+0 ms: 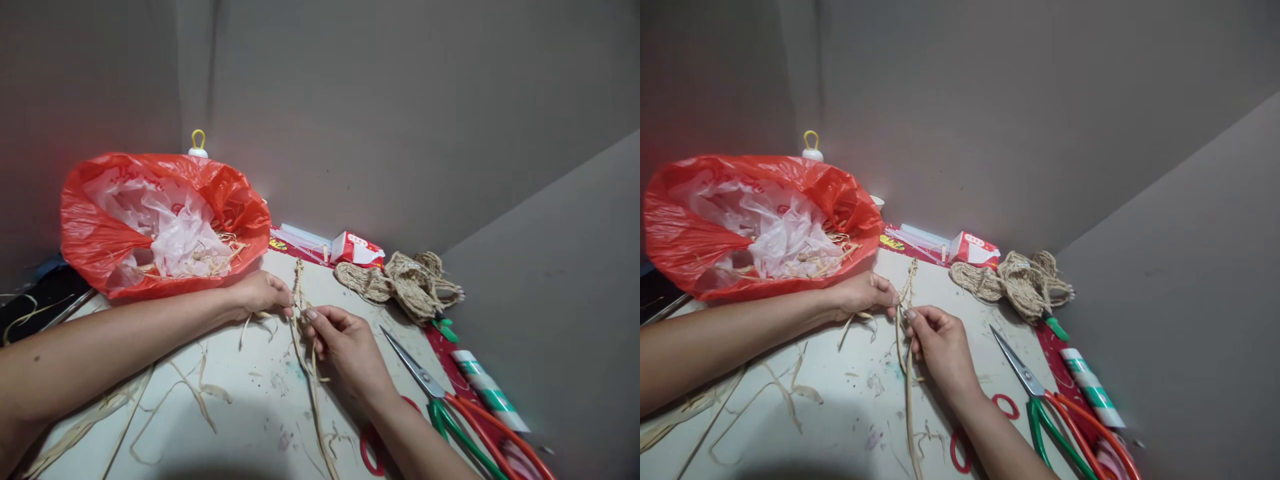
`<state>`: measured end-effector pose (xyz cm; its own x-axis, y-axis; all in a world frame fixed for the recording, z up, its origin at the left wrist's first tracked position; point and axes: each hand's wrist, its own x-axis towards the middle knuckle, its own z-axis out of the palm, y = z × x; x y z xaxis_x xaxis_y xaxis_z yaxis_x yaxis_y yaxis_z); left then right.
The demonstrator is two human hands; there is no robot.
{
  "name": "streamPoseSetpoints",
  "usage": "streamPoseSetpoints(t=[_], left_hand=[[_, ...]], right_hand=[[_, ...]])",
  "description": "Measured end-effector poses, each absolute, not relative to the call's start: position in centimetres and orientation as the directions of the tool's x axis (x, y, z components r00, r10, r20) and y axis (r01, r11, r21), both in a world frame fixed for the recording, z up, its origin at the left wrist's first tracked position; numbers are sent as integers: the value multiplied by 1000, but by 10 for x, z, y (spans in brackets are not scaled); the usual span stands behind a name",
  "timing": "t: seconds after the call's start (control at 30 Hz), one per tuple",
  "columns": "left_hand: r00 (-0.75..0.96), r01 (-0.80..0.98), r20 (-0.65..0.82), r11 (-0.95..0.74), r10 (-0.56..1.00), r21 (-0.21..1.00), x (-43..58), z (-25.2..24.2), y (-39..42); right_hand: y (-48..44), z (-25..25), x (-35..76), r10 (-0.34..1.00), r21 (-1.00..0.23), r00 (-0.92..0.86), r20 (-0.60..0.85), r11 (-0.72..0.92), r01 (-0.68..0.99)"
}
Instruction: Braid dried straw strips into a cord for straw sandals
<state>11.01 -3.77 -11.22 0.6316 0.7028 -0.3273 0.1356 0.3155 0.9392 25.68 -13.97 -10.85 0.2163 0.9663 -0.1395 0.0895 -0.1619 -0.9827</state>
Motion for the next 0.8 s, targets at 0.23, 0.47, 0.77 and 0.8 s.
streamPoseSetpoints(t=[0.23, 0.47, 0.77, 0.8], left_hand=[[653, 106, -315, 329, 689, 938, 110, -111, -38], [680, 52, -293, 355, 672, 933, 110, -110, -39], [680, 25, -294, 379, 672, 925, 111, -109, -39], [680, 24, -292, 378, 672, 926, 111, -108, -39]], right_hand=[[-128, -113, 253, 972, -985, 216, -97, -125, 121], [-124, -109, 242, 966, -973, 224, -129, -166, 160], [-119, -109, 244, 965, -956, 244, -96, -158, 248], [-118, -110, 244, 965, -954, 244, -93, -156, 255]])
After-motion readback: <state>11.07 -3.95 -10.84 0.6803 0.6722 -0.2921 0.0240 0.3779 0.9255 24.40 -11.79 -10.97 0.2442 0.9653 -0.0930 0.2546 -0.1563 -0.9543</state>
